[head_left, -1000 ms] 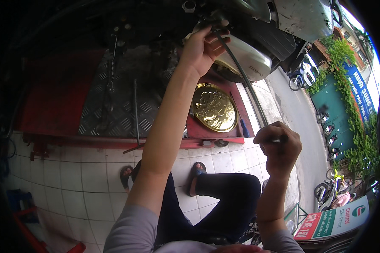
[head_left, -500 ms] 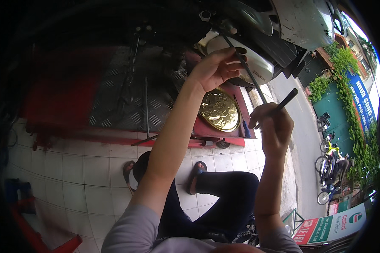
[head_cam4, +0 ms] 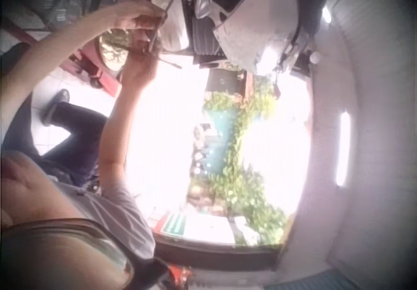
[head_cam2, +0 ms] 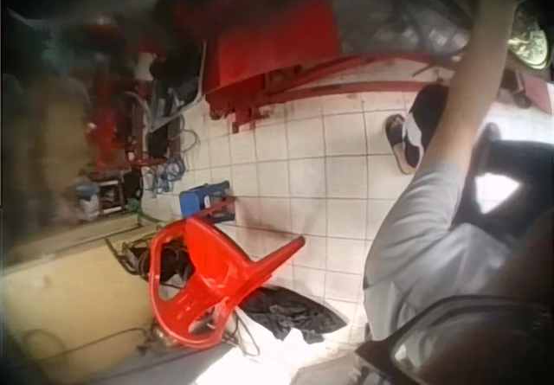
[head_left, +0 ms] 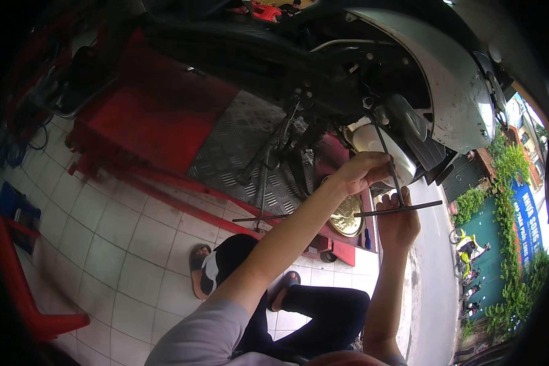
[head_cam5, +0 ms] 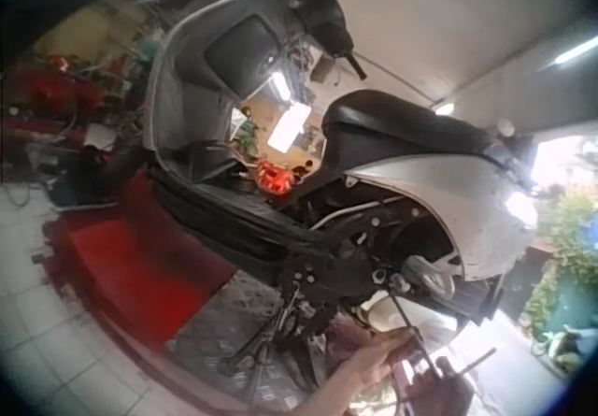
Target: The person uses a T-handle wrench to loosen and remove a bolt from the motorcycle engine. They then use a long metal rod to manipulate a component inside the engine casing, followed by re-inserting and tightening the bolt with the wrench.
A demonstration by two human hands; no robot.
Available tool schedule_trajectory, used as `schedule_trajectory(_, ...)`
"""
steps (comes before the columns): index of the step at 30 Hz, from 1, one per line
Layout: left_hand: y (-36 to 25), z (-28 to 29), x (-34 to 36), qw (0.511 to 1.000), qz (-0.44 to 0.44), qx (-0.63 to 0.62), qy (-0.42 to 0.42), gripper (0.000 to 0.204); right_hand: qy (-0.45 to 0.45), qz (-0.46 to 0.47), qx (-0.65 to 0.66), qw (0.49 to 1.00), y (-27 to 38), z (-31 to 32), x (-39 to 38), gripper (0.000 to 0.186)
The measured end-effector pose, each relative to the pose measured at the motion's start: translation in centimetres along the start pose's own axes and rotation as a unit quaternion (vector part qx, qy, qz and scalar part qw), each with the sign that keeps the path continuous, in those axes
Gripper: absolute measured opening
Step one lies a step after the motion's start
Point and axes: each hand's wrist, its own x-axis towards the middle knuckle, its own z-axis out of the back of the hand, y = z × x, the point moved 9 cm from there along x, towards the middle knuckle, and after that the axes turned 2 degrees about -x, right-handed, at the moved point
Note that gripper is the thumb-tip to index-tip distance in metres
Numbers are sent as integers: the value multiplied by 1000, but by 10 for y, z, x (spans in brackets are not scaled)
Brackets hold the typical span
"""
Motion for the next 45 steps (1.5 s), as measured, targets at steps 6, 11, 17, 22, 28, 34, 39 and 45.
schedule_trajectory(6,-5,8,5,1000,-21,-12,18,18,-29,-167,-55,984,-26,26,7,37)
schedule_trajectory(11,-7,-6,-5,1000,-23,6,-11,15,119,-176,40,976,-30,17,19,31)
schedule_trajectory(17,-32,-4,-23,974,-20,202,-100,18,133,-155,197,959,-47,-1,43,30)
schedule_trajectory(22,-88,-46,-72,811,-95,550,-174,22,193,-96,274,937,-51,-1,41,27)
schedule_trajectory(28,-40,-161,-120,627,-194,750,-82,37,101,-36,193,975,-75,23,46,21)
schedule_trajectory(34,26,-127,-129,367,132,920,-25,60,222,-58,327,917,-59,-26,63,18)
schedule_trajectory(39,-27,-148,-141,426,2,877,-223,70,189,-45,329,924,-57,-20,64,18)
schedule_trajectory(45,5,-144,-136,363,64,928,-61,81,177,-60,336,923,-66,-22,69,21)
